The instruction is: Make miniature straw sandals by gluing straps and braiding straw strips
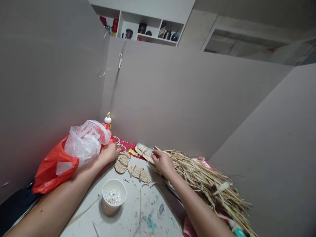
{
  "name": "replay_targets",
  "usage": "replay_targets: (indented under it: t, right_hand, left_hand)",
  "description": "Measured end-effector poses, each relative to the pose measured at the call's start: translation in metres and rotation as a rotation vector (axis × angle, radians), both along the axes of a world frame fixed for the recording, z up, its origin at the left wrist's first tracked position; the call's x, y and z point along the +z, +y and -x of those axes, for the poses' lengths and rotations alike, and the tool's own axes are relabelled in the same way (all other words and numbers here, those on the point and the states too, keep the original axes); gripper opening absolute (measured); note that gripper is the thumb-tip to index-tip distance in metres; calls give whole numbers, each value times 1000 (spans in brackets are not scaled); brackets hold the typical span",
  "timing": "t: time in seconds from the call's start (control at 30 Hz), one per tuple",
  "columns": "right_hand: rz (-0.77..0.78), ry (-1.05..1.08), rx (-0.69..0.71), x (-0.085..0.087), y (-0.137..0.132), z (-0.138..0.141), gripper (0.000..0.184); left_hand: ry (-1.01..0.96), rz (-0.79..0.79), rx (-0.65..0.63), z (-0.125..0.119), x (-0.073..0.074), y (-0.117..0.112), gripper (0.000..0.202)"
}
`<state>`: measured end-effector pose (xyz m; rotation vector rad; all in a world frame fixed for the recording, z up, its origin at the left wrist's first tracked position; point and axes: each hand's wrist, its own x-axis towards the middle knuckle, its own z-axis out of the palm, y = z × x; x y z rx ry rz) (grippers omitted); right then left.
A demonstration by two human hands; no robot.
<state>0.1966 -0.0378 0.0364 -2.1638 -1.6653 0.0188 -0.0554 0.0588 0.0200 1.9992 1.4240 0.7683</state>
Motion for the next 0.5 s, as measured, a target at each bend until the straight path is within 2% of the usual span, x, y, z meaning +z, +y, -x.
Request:
replay_targets:
  t: [0.1, 0.2, 0.37, 0.5]
  right_hand:
    - [97, -47, 51, -4, -2, 4, 26]
    - [164, -100, 26, -8, 4, 1, 28]
    - [225, -189, -52, -17, 28, -8, 36]
    - [264, -213, -50, -24, 48, -11, 40]
  left_hand:
    - [94, -9, 10, 0, -4, 0, 19]
    - [139, -2, -27, -1, -11, 5, 16]
    - [145, 26, -83, -5, -22, 14, 16]
    - [113, 84, -118, -9, -25, 15, 21]
